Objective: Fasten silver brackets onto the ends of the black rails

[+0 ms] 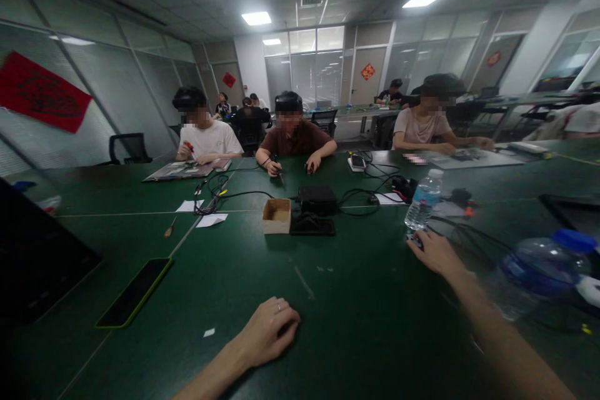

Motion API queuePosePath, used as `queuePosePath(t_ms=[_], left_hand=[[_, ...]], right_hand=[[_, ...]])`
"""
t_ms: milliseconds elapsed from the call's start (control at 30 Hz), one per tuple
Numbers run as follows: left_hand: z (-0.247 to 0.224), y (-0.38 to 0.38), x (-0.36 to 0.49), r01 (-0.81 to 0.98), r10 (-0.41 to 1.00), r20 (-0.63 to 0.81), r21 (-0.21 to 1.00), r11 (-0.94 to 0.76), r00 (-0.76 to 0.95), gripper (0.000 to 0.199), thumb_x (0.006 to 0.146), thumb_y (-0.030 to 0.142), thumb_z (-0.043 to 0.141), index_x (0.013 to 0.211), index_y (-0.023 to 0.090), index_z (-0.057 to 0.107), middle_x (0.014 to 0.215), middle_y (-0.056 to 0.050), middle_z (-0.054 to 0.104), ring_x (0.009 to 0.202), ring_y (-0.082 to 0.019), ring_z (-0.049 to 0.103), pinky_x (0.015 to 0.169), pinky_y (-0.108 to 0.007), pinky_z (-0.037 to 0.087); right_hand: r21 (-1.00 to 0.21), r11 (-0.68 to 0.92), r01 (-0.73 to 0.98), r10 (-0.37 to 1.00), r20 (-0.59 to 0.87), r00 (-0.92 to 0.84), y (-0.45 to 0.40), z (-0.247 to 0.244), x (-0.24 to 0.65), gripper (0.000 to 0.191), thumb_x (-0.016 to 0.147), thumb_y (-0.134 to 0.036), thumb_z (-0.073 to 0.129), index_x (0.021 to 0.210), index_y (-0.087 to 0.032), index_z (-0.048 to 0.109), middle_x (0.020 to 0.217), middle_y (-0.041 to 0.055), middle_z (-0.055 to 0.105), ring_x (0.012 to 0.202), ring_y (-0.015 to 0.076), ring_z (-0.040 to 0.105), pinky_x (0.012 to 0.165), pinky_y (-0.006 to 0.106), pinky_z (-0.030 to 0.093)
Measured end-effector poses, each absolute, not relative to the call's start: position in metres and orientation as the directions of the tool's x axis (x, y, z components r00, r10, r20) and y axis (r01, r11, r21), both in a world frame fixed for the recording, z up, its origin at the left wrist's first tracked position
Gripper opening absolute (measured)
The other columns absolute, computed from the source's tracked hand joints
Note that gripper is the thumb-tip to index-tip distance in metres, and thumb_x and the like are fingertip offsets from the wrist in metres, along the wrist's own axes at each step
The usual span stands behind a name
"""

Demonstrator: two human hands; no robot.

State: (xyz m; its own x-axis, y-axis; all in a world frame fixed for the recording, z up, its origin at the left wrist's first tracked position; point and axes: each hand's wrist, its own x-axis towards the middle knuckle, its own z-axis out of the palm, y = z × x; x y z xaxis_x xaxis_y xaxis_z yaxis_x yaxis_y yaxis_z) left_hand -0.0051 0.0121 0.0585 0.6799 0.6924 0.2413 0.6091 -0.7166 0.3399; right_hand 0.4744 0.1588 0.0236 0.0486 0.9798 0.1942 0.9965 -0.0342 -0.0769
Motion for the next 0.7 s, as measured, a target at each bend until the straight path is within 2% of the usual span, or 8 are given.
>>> queuePosePath(t_ms=[100,200,300,433,600,700], left_hand=[[0.0574,0.0121,-0.0055,0.608,0.691,0.243,0.339,-0.718,0.681,0.012,0.088,0.014,0.049,0.092,0.019,0.058,0.084,-0.003,0.063,0.077,-0.017,0.057,0.070,-0.028,0.038],[0.0580,0.0114,-0.0061,0.606,0.691,0.234,0.346,-0.717,0.684,0.012,0.088,0.014,0.049,0.094,0.020,0.058,0.085,-0.002,0.063,0.078,-0.016,0.057,0.070,-0.028,0.038],[0.0599,0.0110,-0.0063,0.606,0.690,0.233,0.345,-0.717,0.685,0.012,0.089,0.015,0.048,0.094,0.019,0.058,0.085,-0.002,0.063,0.078,-0.016,0.057,0.070,-0.028,0.039],[0.0611,0.0115,-0.0063,0.604,0.687,0.222,0.343,-0.719,0.692,0.012,0.089,0.015,0.049,0.094,0.019,0.059,0.085,-0.003,0.064,0.078,-0.017,0.058,0.070,-0.028,0.040],[0.0588,0.0117,-0.0069,0.602,0.691,0.218,0.359,-0.713,0.689,0.013,0.090,0.015,0.049,0.096,0.019,0.059,0.087,-0.002,0.064,0.081,-0.016,0.059,0.072,-0.028,0.040],[0.0588,0.0115,-0.0067,0.603,0.694,0.216,0.365,-0.709,0.687,0.014,0.090,0.015,0.048,0.096,0.019,0.059,0.087,-0.003,0.064,0.079,-0.016,0.058,0.072,-0.028,0.040]], right_hand=[[-0.049,-0.047,0.998,0.985,0.161,0.054,0.1561,0.0273,0.4718,0.045,0.088,-0.046,0.038,0.112,-0.013,0.057,0.111,0.0177,0.064,0.103,0.0330,0.058,0.092,0.050,0.041],[-0.007,-0.112,0.994,0.977,0.182,0.112,0.1542,0.0302,0.4690,0.043,0.087,-0.048,0.040,0.108,-0.017,0.060,0.117,0.0181,0.061,0.112,0.0369,0.052,0.094,0.057,0.035],[-0.002,-0.153,0.988,0.968,0.199,0.151,0.1536,0.0307,0.4674,0.040,0.087,-0.048,0.041,0.102,-0.020,0.065,0.122,0.0170,0.058,0.116,0.0387,0.048,0.096,0.059,0.033],[-0.014,-0.143,0.990,0.962,0.231,0.143,0.1540,0.0285,0.4694,0.040,0.087,-0.047,0.043,0.108,-0.020,0.063,0.122,0.0177,0.057,0.115,0.0387,0.049,0.095,0.058,0.035],[-0.014,-0.133,0.991,0.968,0.213,0.133,0.1556,0.0253,0.4741,0.038,0.087,-0.047,0.044,0.102,-0.021,0.066,0.124,0.0155,0.057,0.116,0.0383,0.048,0.095,0.058,0.035],[-0.016,-0.137,0.990,0.965,0.225,0.137,0.1557,0.0249,0.4739,0.040,0.087,-0.047,0.044,0.107,-0.021,0.066,0.125,0.0155,0.056,0.117,0.0383,0.047,0.096,0.058,0.034]])
